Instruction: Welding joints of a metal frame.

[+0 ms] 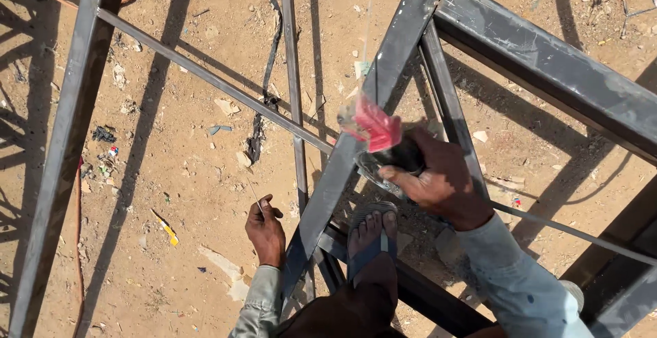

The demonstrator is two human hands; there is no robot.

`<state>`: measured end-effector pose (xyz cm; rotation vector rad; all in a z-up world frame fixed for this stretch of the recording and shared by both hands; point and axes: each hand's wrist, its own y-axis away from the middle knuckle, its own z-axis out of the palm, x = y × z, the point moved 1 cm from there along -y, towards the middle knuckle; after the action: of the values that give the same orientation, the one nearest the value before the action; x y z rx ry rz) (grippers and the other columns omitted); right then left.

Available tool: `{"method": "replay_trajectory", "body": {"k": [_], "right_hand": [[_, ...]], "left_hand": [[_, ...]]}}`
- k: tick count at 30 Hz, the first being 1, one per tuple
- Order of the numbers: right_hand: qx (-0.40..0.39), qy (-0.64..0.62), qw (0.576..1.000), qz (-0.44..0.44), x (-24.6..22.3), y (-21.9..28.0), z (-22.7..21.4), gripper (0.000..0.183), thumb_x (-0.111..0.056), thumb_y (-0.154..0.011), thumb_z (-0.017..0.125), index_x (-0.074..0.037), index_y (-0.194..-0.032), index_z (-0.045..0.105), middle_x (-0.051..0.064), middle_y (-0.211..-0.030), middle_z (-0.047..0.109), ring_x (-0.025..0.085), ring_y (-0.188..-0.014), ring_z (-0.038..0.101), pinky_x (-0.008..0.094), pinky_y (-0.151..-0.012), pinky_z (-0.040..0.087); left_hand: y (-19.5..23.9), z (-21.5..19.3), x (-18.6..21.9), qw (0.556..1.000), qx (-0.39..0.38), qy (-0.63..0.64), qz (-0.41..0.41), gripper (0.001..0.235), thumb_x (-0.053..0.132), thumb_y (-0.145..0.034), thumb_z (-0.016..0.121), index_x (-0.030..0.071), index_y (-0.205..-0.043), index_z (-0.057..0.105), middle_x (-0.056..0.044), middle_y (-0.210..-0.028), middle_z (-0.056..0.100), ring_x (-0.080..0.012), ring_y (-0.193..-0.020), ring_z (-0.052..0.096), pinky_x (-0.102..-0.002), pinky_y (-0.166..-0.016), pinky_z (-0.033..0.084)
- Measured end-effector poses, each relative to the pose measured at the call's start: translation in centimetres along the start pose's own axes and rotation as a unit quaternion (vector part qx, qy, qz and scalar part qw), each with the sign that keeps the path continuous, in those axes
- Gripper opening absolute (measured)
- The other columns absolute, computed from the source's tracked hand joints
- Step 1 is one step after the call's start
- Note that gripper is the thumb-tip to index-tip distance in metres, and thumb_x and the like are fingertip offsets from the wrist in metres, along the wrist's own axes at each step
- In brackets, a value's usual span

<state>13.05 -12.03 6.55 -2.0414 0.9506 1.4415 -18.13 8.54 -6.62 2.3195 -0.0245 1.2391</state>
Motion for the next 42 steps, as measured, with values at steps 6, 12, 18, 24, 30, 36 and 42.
{"method": "replay_trajectory", "body": {"k": [6,12,18,24,30,36,42], "right_hand": [[-0.212,0.164,0.956,-0.122,-0.4,-5.0,10.4,0.062,-0.055,-0.086,0.076,-0.004,-0.119,0.065,0.015,-0.082,0.074,0.033,-0.066,0.072,0.045,-0.058,0.054],[-0.248,0.269,0.924,-0.109,1.3,-9.6,15.2,0.067,-0.064,-0.086,0.070,-0.006,-0.118,0.065,0.017,-0.072,0.071,0.037,-0.063,0.071,0.049,-0.057,0.055],[-0.267,0.295,0.911,-0.108,3.6,-11.9,15.9,0.067,-0.066,-0.087,0.069,-0.004,-0.112,0.067,0.019,-0.078,0.073,0.036,-0.066,0.073,0.049,-0.058,0.057],[-0.269,0.315,0.906,-0.084,3.8,-14.9,16.1,0.070,-0.067,-0.089,0.064,-0.003,-0.115,0.066,0.020,-0.079,0.073,0.034,-0.063,0.073,0.049,-0.059,0.058],[-0.247,0.318,0.914,-0.053,4.8,-16.3,15.7,0.071,-0.070,-0.088,0.063,-0.004,-0.113,0.068,0.019,-0.071,0.071,0.035,-0.063,0.072,0.050,-0.058,0.056],[-0.264,0.311,0.913,-0.011,4.3,-16.3,15.6,0.068,-0.069,-0.089,0.062,-0.005,-0.111,0.068,0.018,-0.069,0.070,0.034,-0.062,0.070,0.051,-0.058,0.054],[-0.236,-0.004,0.960,0.149,7.0,-15.6,14.5,0.062,-0.062,-0.095,0.062,-0.002,-0.112,0.065,0.013,-0.073,0.063,0.021,-0.061,0.061,0.046,-0.057,0.050]], "left_hand": [[2.6,-1.8,-7.1,0.946,0.025,-0.317,-0.066,0.059,0.056,-0.100,0.050,0.003,-0.113,0.074,-0.018,-0.095,0.076,-0.0316,-0.086,0.071,-0.046,-0.077,0.055],[2.5,-0.9,-8.1,0.944,0.090,-0.316,0.024,0.074,0.066,-0.107,0.041,-0.001,-0.127,0.066,-0.027,-0.114,0.072,-0.0406,-0.099,0.071,-0.051,-0.085,0.056],[4.1,-0.8,-3.6,0.950,0.025,-0.297,-0.095,0.069,0.062,-0.101,0.033,0.010,-0.127,0.069,-0.022,-0.110,0.076,-0.0393,-0.102,0.073,-0.049,-0.093,0.056],[3.5,-0.4,-6.3,0.948,0.056,-0.311,-0.033,0.075,0.066,-0.101,0.032,0.006,-0.133,0.064,-0.022,-0.122,0.072,-0.0392,-0.109,0.071,-0.050,-0.098,0.054],[3.7,-0.1,-6.4,0.952,0.032,-0.302,-0.036,0.076,0.066,-0.099,0.031,0.007,-0.135,0.064,-0.021,-0.128,0.070,-0.0386,-0.115,0.069,-0.049,-0.101,0.053],[3.7,-0.2,-7.9,0.951,0.025,-0.304,-0.039,0.077,0.068,-0.100,0.031,0.007,-0.135,0.063,-0.022,-0.128,0.070,-0.0382,-0.115,0.070,-0.049,-0.100,0.055],[3.6,-0.3,-6.0,0.954,0.004,-0.296,-0.049,0.079,0.070,-0.097,0.030,0.010,-0.135,0.064,-0.021,-0.126,0.071,-0.0368,-0.113,0.071,-0.049,-0.097,0.057]]}}
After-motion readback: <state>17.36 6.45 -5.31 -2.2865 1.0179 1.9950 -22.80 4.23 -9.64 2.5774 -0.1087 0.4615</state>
